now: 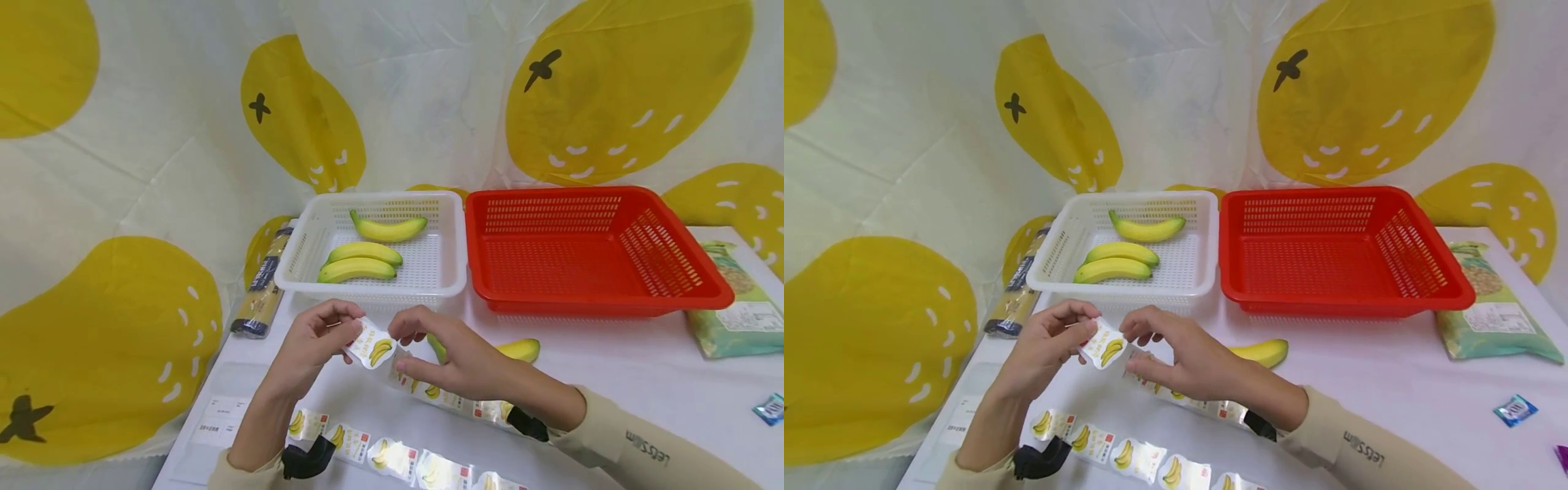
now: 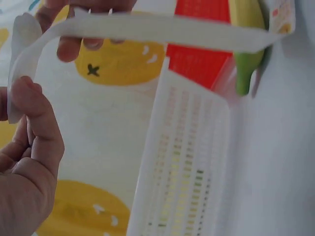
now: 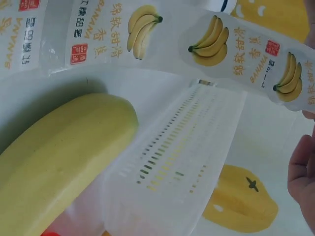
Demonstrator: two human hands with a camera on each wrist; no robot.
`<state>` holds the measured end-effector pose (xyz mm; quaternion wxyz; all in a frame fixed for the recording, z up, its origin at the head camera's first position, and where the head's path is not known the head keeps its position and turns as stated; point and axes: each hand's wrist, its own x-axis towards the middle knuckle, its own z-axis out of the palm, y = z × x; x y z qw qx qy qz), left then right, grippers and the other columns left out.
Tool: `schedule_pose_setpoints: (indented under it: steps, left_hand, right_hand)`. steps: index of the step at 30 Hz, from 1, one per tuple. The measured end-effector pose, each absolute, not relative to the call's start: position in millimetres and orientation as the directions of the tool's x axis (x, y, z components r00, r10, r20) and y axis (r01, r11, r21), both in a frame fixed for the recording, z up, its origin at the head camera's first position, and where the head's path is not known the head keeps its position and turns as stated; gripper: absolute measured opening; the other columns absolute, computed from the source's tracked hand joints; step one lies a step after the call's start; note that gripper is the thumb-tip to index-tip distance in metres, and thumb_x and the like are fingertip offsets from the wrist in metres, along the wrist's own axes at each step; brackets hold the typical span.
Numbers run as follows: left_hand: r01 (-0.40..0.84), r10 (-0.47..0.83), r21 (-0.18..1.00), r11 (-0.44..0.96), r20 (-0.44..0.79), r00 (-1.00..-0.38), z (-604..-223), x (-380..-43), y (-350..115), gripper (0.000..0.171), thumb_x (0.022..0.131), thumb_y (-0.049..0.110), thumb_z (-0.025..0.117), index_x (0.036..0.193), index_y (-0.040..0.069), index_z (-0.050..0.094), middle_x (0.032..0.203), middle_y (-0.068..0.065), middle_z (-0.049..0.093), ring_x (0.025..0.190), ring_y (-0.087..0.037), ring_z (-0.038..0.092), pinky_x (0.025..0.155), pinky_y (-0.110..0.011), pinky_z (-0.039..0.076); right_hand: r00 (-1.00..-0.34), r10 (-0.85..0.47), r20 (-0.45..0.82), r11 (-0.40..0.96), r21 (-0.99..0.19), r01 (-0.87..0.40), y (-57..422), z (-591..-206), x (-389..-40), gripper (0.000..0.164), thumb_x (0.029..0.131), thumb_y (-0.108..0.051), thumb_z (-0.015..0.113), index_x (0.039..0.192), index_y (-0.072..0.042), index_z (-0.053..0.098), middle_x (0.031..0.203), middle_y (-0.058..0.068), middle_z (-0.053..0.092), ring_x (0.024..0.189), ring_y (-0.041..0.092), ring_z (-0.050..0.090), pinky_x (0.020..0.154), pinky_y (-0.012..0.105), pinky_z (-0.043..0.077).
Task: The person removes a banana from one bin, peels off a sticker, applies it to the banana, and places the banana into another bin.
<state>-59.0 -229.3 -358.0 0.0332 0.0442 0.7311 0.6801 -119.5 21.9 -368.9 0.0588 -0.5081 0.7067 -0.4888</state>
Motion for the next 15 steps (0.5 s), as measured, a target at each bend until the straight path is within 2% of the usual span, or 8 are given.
schedule_pose_setpoints:
  steps: [4,9,12,15]
  left_hand:
    - [-0.009,0.098,1.0,0.015,-0.01,-0.995,-359,-61,-220,0.024,0.098,0.006,0.062,0.117,-0.008,0.058,0.088,0.001,0.062,0.07,-0.008,0.06,0.06,-0.021,0.053]
    - [-0.05,0.08,0.998,-0.044,-0.046,-0.996,-360,-60,-215,0.016,0.098,0.007,0.062,0.114,0.002,0.061,0.087,0.003,0.062,0.07,-0.008,0.06,0.06,-0.02,0.052]
    - [-0.067,0.077,0.994,-0.089,-0.061,-0.995,-361,-59,-213,0.016,0.099,0.007,0.061,0.115,0.004,0.061,0.088,0.004,0.063,0.073,-0.008,0.062,0.062,-0.021,0.054]
    - [-0.07,0.098,0.986,-0.153,-0.056,-0.994,-364,-56,-212,0.024,0.104,0.013,0.055,0.126,0.004,0.054,0.096,0.003,0.065,0.08,-0.008,0.065,0.067,-0.022,0.057]
  right_hand:
    - [-0.424,-0.74,0.522,-0.041,-0.664,-0.747,22,-371,-119,0.036,0.091,-0.008,0.075,0.123,-0.015,0.061,0.114,-0.004,0.068,0.1,0.01,0.062,0.091,0.026,0.053]
    - [-0.327,-0.655,0.681,-0.131,-0.529,-0.839,17,-373,-122,0.034,0.086,0.004,0.074,0.113,-0.014,0.069,0.102,-0.003,0.072,0.091,0.009,0.063,0.083,0.024,0.054]
    - [-0.323,-0.623,0.712,-0.147,-0.512,-0.846,15,-375,-123,0.033,0.083,0.008,0.073,0.109,-0.013,0.071,0.097,-0.004,0.073,0.088,0.008,0.063,0.081,0.023,0.054]
    - [-0.338,-0.609,0.718,-0.142,-0.517,-0.844,14,-377,-122,0.033,0.083,0.008,0.074,0.107,-0.014,0.072,0.095,-0.004,0.073,0.087,0.008,0.063,0.08,0.022,0.054]
